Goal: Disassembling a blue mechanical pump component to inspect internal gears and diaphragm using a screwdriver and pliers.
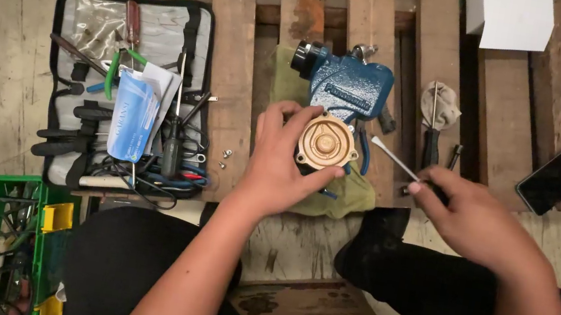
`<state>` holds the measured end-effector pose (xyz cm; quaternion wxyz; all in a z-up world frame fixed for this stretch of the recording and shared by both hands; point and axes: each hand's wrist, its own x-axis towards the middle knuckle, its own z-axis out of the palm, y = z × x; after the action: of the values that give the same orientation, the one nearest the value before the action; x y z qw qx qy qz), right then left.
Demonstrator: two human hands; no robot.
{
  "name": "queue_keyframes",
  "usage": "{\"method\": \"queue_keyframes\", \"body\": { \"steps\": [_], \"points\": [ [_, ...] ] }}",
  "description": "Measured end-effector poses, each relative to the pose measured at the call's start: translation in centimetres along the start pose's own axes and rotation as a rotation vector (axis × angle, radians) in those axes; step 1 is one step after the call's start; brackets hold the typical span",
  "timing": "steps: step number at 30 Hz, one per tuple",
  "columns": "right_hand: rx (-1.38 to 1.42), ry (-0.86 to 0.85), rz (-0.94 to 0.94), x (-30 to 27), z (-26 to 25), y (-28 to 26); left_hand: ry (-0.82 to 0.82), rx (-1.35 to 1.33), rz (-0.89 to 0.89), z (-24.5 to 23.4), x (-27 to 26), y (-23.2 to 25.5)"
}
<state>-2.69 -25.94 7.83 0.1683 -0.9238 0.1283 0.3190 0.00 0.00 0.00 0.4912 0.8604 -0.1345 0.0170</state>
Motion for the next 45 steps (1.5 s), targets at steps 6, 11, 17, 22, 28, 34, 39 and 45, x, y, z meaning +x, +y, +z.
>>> {"method": "queue_keyframes", "body": {
  "steps": [6,11,17,22,28,34,39,45],
  "points": [
    [0.083,0.015,-0.056,0.5,0.2,-0.5,-0.065,0.057,0.041,-0.2,0.4,0.1],
    [0.053,0.048,0.004,1.2,-0.2,-0.5,-0.075,-0.062,-0.012,-0.8,0.6,0.1],
    [0.099,0.086,0.076,4.0,1.5,1.1,-0.006,-0.487,-0.133,-0.8,0.8,-1.5],
    [0.037,0.121,0.087,12.1,10.4,6.6,0.117,-0.902,-0.197,-0.4,1.3,-2.5],
    [0.096,0.122,-0.006,12.6,13.2,3.6,0.145,-1.142,-0.208,-0.5,1.4,-1.8],
    [0.169,0.130,0.016,13.6,13.1,2.4,0.027,-1.288,-0.206,0.2,1.0,-3.4],
    [0.071,0.073,0.047,13.1,12.3,0.8,-0.022,-1.355,-0.198,0.4,0.9,-3.8],
    [0.005,0.008,0.098,14.0,12.9,1.9,0.026,-1.322,-0.193,-0.4,0.9,-2.5]
  ]
}}
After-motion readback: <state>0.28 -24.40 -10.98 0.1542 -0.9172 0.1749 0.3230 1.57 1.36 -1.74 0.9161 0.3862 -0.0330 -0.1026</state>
